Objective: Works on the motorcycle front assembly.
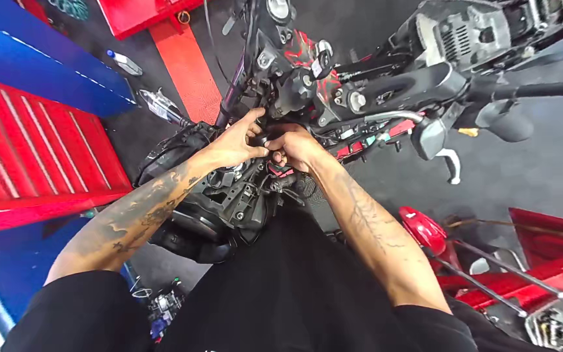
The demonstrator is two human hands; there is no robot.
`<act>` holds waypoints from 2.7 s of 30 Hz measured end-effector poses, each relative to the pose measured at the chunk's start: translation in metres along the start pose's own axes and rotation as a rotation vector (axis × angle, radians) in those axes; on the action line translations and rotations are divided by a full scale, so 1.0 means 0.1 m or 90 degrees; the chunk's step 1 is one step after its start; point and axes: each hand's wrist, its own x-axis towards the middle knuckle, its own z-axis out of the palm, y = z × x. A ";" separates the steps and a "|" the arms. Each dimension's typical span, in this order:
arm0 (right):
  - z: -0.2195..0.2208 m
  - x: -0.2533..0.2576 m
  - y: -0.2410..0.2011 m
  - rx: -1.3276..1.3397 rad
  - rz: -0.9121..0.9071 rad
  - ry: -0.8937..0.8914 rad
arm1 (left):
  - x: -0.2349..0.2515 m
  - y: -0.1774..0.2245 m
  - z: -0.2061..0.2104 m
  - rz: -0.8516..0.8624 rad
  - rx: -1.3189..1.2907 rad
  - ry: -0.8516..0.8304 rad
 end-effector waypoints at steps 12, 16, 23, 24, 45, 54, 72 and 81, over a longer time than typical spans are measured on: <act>0.05 -0.05 0.03 -0.210 -0.060 0.037 | 0.04 -0.03 -0.15 -0.014 0.071 -0.059; -0.01 -0.05 0.11 -0.136 -0.087 -0.005 | 0.11 -0.01 -0.09 -0.036 0.142 -0.030; 0.03 -0.11 0.21 -0.085 -0.117 0.009 | 0.26 0.00 -0.02 -0.059 0.185 0.025; 0.03 -0.13 0.23 -0.079 -0.119 0.007 | 0.29 0.00 0.01 -0.054 0.196 0.037; 0.07 -0.36 0.47 -0.631 -0.599 0.368 | 0.28 -0.04 0.04 -0.036 0.100 0.067; 0.46 -0.22 0.33 -0.926 -0.420 0.444 | 0.29 -0.11 0.01 0.008 0.071 0.056; 0.48 -0.06 0.08 -0.896 -0.244 0.355 | 0.20 -0.02 0.06 0.004 0.255 0.086; 0.50 -0.24 -0.04 -0.916 -0.225 0.279 | 0.16 0.08 0.09 -0.018 0.119 0.077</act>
